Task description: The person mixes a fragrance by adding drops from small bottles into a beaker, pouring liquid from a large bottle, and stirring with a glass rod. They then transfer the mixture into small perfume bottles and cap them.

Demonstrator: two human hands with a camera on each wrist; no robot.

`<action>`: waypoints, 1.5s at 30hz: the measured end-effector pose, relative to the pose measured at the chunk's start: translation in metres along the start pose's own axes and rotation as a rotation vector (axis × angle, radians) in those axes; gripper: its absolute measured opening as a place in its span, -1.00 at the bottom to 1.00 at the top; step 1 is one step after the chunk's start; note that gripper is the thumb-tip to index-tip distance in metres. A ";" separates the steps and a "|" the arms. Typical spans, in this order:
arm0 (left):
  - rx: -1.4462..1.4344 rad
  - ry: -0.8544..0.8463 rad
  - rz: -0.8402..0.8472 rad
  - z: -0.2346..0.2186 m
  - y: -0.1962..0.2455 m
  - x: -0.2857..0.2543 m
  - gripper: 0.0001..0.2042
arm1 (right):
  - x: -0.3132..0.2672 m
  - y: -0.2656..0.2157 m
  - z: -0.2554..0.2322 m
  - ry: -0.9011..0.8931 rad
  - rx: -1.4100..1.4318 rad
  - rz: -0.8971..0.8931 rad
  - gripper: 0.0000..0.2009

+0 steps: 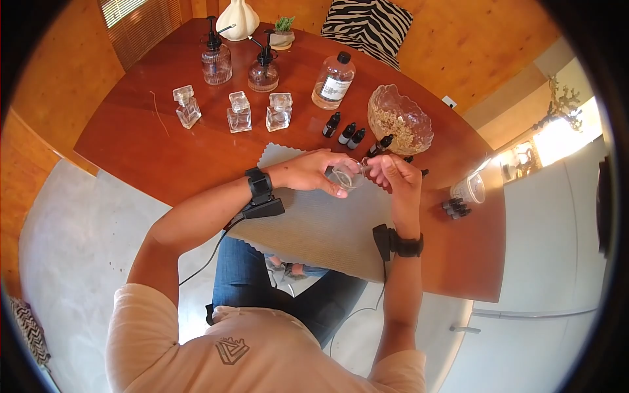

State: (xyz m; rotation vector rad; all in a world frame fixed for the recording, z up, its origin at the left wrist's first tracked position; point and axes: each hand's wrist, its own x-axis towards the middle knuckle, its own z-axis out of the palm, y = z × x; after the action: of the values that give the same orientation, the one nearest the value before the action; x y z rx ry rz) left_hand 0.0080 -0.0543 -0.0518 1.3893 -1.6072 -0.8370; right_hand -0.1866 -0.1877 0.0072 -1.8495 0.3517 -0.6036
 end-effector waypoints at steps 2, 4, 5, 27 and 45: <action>0.027 0.000 0.013 0.000 -0.002 0.001 -0.33 | 0.000 -0.001 -0.001 -0.026 -0.006 -0.009 -0.69; 0.001 -0.013 -0.028 -0.002 0.006 0.000 -0.35 | 0.000 0.000 -0.007 -0.159 0.020 0.001 -0.68; -0.012 -0.020 -0.049 -0.002 0.009 -0.001 -0.35 | 0.000 0.001 -0.005 -0.091 0.027 0.004 -0.68; -0.016 -0.038 -0.051 -0.003 0.008 0.000 -0.31 | -0.001 -0.004 -0.003 -0.036 -0.007 0.027 -0.72; -0.041 -0.035 -0.060 -0.003 0.012 -0.001 -0.34 | -0.003 -0.006 -0.009 -0.120 -0.033 0.054 -0.72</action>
State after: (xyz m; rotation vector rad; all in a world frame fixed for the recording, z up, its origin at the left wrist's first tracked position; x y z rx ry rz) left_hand 0.0056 -0.0516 -0.0402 1.4071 -1.5731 -0.9291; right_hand -0.1943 -0.1912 0.0143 -1.8921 0.3326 -0.4500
